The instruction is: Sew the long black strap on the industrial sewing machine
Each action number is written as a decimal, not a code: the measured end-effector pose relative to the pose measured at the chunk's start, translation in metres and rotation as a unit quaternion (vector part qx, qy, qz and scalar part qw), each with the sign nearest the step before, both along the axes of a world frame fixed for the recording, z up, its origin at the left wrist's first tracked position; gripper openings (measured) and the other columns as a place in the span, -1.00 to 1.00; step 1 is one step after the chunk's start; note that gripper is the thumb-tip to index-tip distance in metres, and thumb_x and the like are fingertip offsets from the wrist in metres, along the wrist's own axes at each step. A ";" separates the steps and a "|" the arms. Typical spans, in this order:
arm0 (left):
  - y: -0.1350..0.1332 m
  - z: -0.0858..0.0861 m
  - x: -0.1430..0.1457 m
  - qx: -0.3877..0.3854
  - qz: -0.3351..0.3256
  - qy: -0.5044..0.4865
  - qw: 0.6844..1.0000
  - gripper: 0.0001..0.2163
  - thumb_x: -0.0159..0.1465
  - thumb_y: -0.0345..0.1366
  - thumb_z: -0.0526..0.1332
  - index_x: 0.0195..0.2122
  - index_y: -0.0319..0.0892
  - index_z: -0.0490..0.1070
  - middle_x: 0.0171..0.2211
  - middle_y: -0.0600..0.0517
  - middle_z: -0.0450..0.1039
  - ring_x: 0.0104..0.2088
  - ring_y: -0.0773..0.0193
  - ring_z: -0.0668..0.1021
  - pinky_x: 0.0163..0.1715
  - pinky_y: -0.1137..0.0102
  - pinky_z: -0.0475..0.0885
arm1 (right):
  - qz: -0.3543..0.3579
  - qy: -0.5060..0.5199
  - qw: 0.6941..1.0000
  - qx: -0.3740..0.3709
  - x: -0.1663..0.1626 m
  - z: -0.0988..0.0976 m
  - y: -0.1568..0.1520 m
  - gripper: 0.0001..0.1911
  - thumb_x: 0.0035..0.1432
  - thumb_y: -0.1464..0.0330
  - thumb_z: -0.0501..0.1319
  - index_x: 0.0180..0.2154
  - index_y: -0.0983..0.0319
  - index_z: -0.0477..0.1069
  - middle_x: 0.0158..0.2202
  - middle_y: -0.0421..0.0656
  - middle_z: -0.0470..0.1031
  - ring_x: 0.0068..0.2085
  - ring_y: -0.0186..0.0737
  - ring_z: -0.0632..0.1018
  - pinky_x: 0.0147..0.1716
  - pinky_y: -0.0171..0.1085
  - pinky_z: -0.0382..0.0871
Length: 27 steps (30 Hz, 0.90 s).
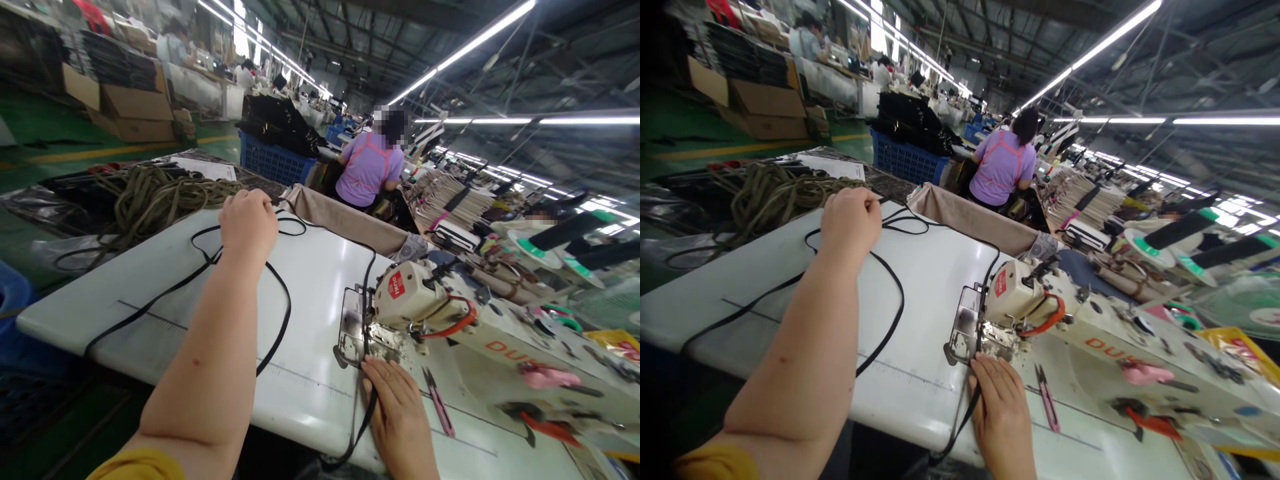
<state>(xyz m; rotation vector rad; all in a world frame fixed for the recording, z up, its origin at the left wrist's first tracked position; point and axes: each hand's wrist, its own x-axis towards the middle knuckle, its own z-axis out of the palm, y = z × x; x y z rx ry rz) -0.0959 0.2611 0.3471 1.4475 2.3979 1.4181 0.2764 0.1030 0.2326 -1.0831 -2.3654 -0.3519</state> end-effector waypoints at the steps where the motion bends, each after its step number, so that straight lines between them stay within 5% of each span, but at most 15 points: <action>1: -0.001 0.005 0.002 0.076 -0.021 -0.033 0.996 -0.81 0.40 -0.29 0.13 -0.13 -0.12 0.55 -0.05 -0.14 0.56 0.10 -0.04 0.52 0.18 0.10 0.43 | 0.001 -0.003 1.000 0.007 0.000 0.000 0.000 -0.73 0.53 0.36 0.14 0.14 0.18 0.51 0.07 -0.07 0.66 0.06 -0.06 0.67 0.16 0.04 0.51; 6: -0.002 0.020 0.007 0.406 -0.092 -0.231 0.880 -0.82 0.43 -0.28 0.06 -0.08 -0.11 0.43 -0.12 -0.01 0.53 -0.09 0.22 0.59 -0.07 0.37 0.53 | 0.003 -0.010 0.999 0.047 0.003 -0.002 0.002 -0.73 0.54 0.34 0.13 0.13 0.20 0.52 0.06 -0.07 0.67 0.04 -0.07 0.68 0.14 0.01 0.54; 9: -0.005 0.018 -0.006 0.518 -0.010 -0.279 0.808 -0.89 0.34 -0.35 0.10 -0.13 -0.14 0.35 -0.16 0.00 0.48 -0.07 0.23 0.58 0.06 0.33 0.51 | 0.003 -0.015 0.998 0.054 0.005 -0.004 0.005 -0.73 0.52 0.35 0.14 0.14 0.19 0.52 0.07 -0.08 0.67 0.04 -0.09 0.69 0.15 -0.01 0.55; 11: -0.008 0.012 -0.017 0.534 0.091 -0.284 0.791 -0.93 0.31 -0.39 0.11 -0.18 -0.14 0.30 -0.16 -0.01 0.44 -0.04 0.21 0.57 0.17 0.28 0.45 | 0.006 -0.015 0.999 0.052 0.006 -0.005 0.006 -0.72 0.51 0.35 0.16 0.14 0.19 0.52 0.07 -0.09 0.67 0.04 -0.10 0.69 0.15 -0.02 0.55; 16: -0.014 -0.003 -0.032 0.383 0.271 -0.201 0.860 -0.87 0.31 -0.45 0.08 -0.17 -0.09 0.24 0.02 -0.17 0.33 0.10 0.09 0.44 0.21 0.25 0.39 | 0.003 -0.007 0.999 0.047 0.006 -0.005 0.005 -0.72 0.53 0.35 0.14 0.15 0.19 0.52 0.07 -0.09 0.67 0.05 -0.10 0.68 0.17 -0.02 0.53; 20: -0.006 -0.008 -0.031 0.258 0.277 -0.160 0.912 -0.61 0.08 -0.61 0.16 -0.09 -0.13 0.22 0.15 -0.24 0.20 0.24 0.02 0.35 0.30 0.17 0.27 | -0.005 -0.001 0.999 0.032 0.004 -0.003 0.001 -0.71 0.53 0.36 0.14 0.16 0.20 0.52 0.09 -0.08 0.66 0.08 -0.09 0.67 0.19 0.00 0.52; 27: -0.009 -0.006 -0.018 0.244 0.233 -0.032 0.941 -0.87 0.28 -0.38 0.21 -0.32 -0.11 0.22 0.10 -0.25 0.29 0.32 -0.21 0.30 0.41 -0.15 -0.06 | -0.009 0.019 1.000 0.000 0.001 0.002 -0.003 -0.71 0.51 0.39 0.15 0.15 0.18 0.53 0.09 -0.06 0.66 0.09 -0.07 0.67 0.19 0.03 0.54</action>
